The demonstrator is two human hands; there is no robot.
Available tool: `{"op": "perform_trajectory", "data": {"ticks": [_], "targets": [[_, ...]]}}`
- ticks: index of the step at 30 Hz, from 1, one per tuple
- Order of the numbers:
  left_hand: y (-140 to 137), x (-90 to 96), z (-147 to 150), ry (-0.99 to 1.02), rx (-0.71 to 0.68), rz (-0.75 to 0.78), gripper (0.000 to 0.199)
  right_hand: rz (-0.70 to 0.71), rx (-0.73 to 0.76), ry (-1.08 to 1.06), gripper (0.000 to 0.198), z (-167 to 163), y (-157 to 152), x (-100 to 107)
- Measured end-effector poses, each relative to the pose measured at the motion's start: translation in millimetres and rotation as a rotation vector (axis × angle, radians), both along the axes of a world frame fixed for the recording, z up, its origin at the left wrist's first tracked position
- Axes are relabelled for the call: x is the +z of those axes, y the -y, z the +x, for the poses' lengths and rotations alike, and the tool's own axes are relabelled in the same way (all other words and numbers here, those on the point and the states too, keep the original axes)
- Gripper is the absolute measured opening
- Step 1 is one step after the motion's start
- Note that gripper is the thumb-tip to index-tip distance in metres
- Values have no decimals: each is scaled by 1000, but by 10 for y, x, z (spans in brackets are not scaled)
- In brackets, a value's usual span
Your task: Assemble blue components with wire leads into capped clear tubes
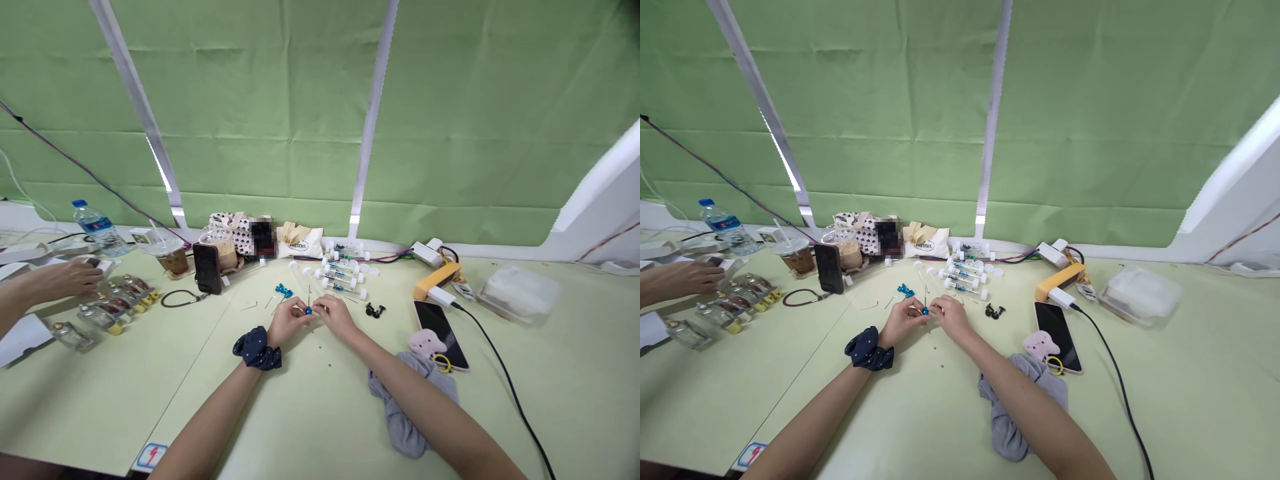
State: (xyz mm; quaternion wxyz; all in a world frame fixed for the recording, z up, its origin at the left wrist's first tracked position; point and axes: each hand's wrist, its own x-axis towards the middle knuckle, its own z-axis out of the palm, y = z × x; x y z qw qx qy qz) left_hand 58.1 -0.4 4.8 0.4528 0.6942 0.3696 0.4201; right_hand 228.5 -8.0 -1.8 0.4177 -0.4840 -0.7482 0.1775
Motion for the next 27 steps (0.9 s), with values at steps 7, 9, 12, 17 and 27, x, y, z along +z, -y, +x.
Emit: {"op": "perform_trajectory", "data": {"ticks": [7, 9, 12, 17, 27], "targets": [[-31, -34, -22, -78, 55, 136, 27, -104, -2, -137, 15, -17, 11, -14], [-30, -30, -21, -83, 56, 141, 27, -101, -31, -116, 15, -15, 18, -5], [-31, -27, -21, -101, 59, 165, 27, -57, -61, -70, 15, -5, 17, 1], [-42, -36, -28, -126, 43, 190, 26, -60, -45, -77, 18, 9, -13, -21], [-111, -61, -89, -124, 104, 181, 24, -292, 109, -550, 31, -20, -38, -63]]}}
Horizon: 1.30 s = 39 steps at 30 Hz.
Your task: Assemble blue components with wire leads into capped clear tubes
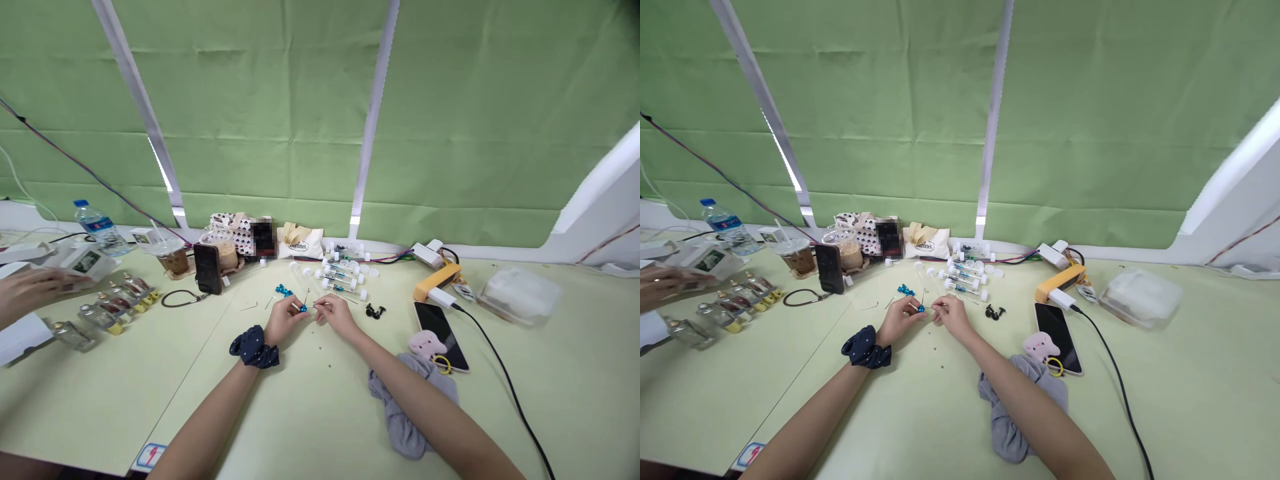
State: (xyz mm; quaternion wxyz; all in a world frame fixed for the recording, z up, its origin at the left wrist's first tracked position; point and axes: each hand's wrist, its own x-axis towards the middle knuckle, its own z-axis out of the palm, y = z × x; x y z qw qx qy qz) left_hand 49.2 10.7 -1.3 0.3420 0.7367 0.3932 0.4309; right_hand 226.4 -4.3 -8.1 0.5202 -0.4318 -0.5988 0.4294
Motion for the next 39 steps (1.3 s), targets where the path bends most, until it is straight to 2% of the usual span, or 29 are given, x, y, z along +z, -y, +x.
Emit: {"op": "perform_trajectory", "data": {"ticks": [5, 24, 29, 35, 39], "targets": [[-21, -5, -18, -27, -19, 18, 23, -177, 36, -51, 37, 56, -37, -5], [-24, 10, -14, -82, -36, 99, 18, -381, 66, -155, 37, 94, -118, -70], [-61, -31, -32, -96, -15, 94, 17, -295, 33, -83, 31, 49, -69, -74], [-106, -79, -45, -127, 10, 114, 24, -95, -11, 170, 17, 24, -48, -88], [-106, -86, -41, -127, 29, 84, 24, -53, -12, 244, 15, 32, -55, -81]]}}
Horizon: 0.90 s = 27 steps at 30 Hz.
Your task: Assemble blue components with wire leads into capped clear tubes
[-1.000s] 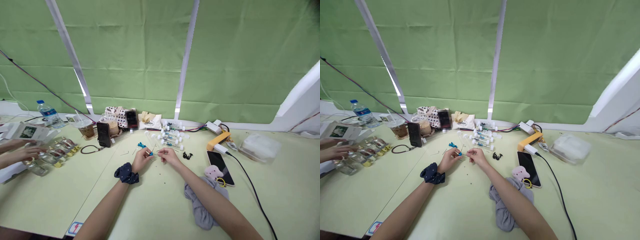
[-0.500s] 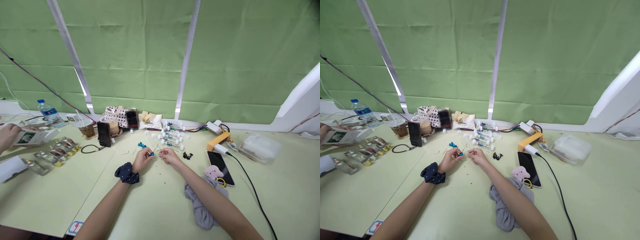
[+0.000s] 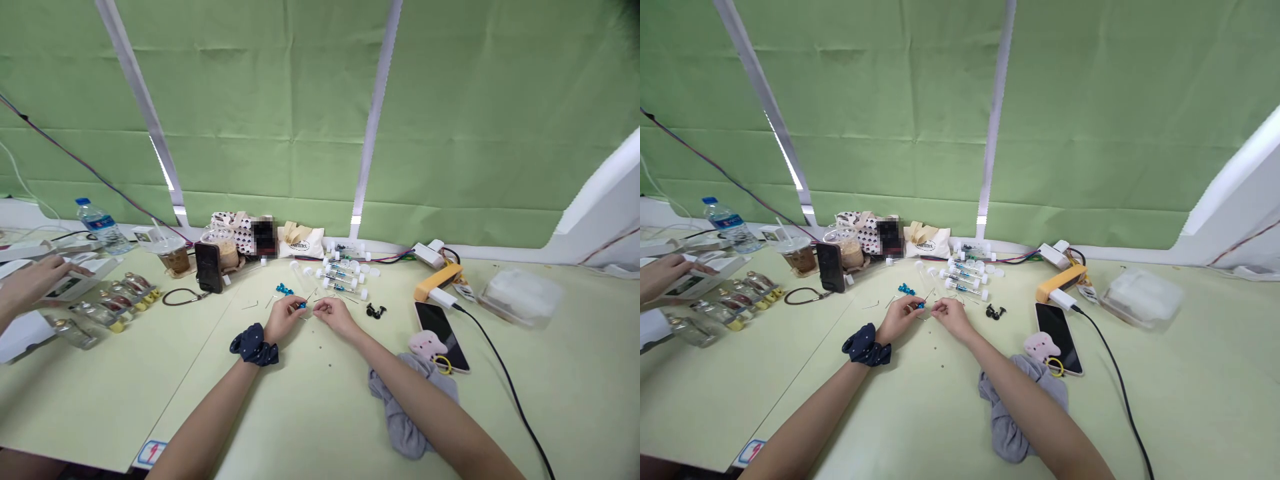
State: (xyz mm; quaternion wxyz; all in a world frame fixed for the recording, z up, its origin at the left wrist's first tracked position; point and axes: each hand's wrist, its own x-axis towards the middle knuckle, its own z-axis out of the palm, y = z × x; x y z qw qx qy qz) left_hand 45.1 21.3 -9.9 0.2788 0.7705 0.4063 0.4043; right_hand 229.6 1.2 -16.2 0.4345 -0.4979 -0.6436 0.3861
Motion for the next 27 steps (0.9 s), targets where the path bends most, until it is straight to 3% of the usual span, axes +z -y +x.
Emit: {"op": "perform_trajectory", "data": {"ticks": [13, 21, 27], "targets": [[37, 87, 30, -12, 96, 97, 24, 64, 10, 104, 10, -31, 11, 59], [-259, 71, -363, 500, 430, -32, 37, 41, -47, 196, 10, 59, -3, 7], [-211, 63, -287, 629, 277, -214, 45, 43, -30, 264, 7, 51, -5, -40]]}}
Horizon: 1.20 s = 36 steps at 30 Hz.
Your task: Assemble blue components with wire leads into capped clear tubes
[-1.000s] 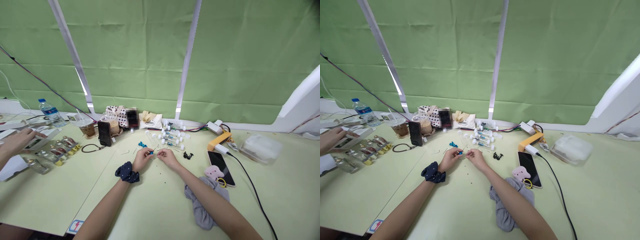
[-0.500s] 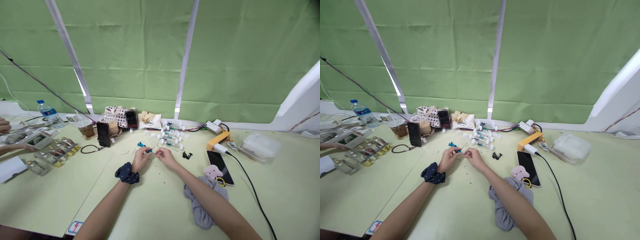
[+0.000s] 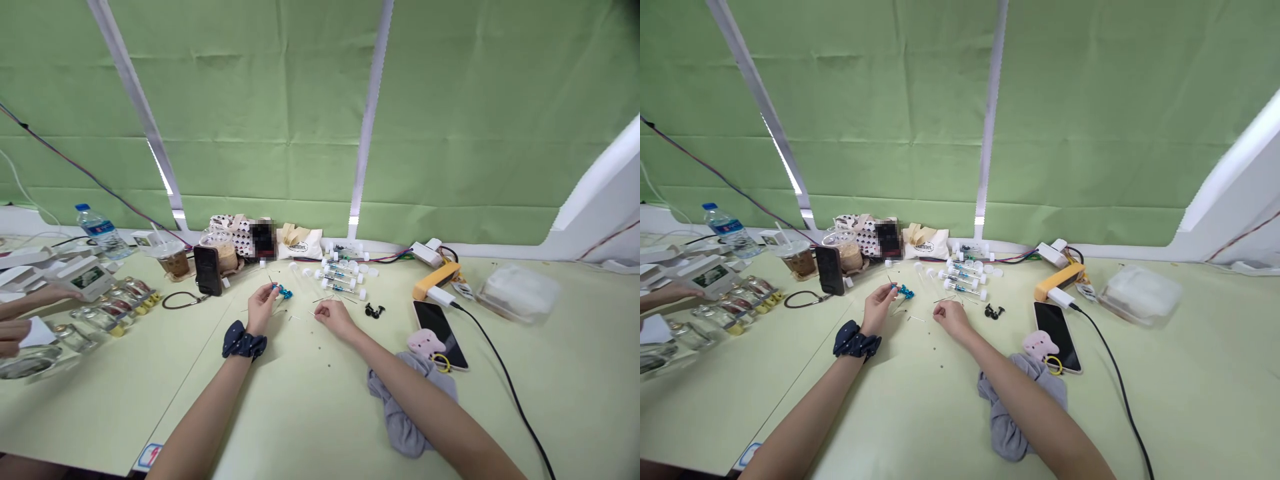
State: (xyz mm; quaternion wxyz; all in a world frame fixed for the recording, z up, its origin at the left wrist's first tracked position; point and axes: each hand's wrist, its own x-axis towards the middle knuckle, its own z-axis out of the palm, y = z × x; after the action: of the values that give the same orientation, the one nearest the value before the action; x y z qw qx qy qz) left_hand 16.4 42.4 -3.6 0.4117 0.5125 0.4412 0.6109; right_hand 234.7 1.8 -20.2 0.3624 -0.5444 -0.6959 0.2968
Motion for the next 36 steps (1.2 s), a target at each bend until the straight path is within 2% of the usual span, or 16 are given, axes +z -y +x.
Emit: {"op": "perform_trajectory", "data": {"ticks": [5, 12, 15, 17, 22, 26, 30, 36], "targets": [[39, 12, 36, 40, -78, -16, 44, -16, 16, 5, 7, 10, 30, 38], [-7, -30, 17, 97, -86, -81, 46, -15, 23, 32, 8, 8, 33, 55], [-5, -31, 23, 101, -99, -87, 48, -20, 23, 99, 6, -7, 68, 124], [1, -29, 26, 107, -108, -92, 48, 1, -24, 234, 11, -12, 109, 228], [16, -13, 37, 135, -100, -116, 49, 8, -287, 757, 16, 77, 193, 584], [18, -9, 34, 172, -117, -124, 49, -88, -402, 949, 25, 259, 200, 748], [22, -10, 19, 235, -167, -131, 45, -192, -374, 1031, 35, 424, 174, 735], [51, 42, 12, 295, -222, -163, 43, -253, -328, 1035, 35, 507, 65, 584]]}}
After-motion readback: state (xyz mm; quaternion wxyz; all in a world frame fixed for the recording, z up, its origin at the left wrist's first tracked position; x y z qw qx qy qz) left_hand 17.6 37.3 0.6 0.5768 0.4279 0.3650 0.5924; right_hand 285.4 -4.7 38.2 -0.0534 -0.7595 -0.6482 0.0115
